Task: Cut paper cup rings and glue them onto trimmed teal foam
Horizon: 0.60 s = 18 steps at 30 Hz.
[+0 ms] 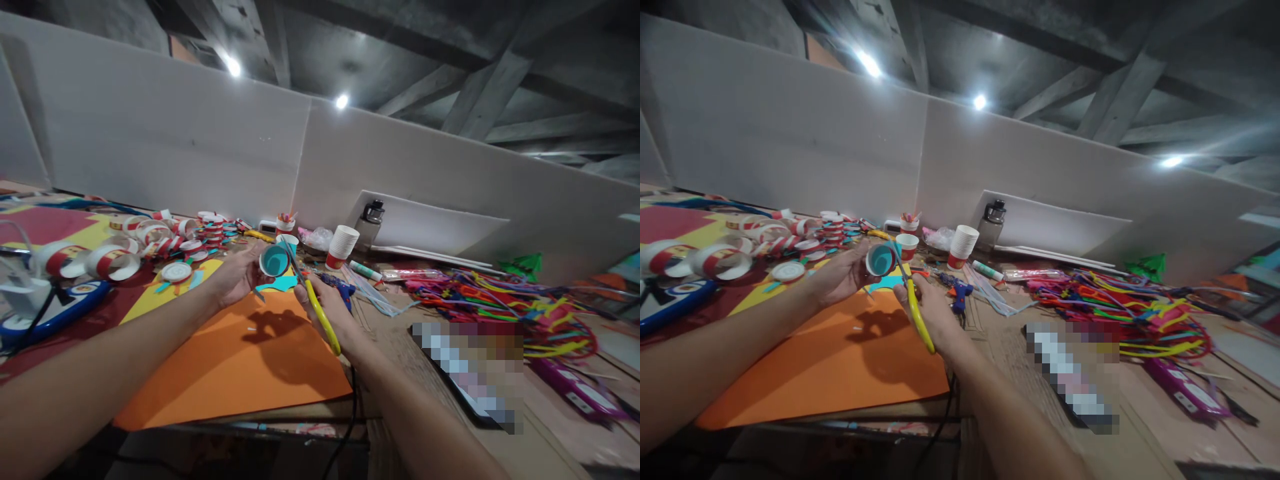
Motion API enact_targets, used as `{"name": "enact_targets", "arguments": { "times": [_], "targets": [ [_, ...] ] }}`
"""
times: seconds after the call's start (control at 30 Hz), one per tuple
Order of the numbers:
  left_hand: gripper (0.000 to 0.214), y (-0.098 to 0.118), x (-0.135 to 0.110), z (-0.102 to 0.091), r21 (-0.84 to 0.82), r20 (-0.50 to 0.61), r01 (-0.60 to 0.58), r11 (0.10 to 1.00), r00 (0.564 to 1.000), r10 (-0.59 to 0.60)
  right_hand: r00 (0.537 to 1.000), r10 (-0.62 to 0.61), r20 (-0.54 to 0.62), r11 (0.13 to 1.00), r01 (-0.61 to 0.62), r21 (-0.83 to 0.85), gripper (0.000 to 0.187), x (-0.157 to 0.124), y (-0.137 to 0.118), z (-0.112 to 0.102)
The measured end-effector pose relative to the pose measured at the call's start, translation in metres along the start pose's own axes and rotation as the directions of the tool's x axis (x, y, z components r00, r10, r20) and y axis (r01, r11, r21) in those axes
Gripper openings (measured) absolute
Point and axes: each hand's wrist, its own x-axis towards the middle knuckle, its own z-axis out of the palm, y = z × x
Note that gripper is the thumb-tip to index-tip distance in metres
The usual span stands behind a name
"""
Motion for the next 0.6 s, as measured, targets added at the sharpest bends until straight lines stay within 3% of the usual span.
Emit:
{"name": "enact_targets", "arguments": {
  "times": [0.17,0.6],
  "targets": [
    [0.023,-0.0064,0.0000,0.0024,-0.106,-0.038,0.059,0.993,0.997,-0.064,1.000,0.026,0.008,0.999,-0.026,0.019,0.033,0.0010,0.0018,0.0010],
    [0.026,-0.0009,-0.0023,-0.0011,0.020,0.064,0.004,1.000,0.998,-0.006,1.000,-0.018,0.022,0.999,0.017,0.042,0.032,0.0006,0.0037,0.0016]
  ]
}}
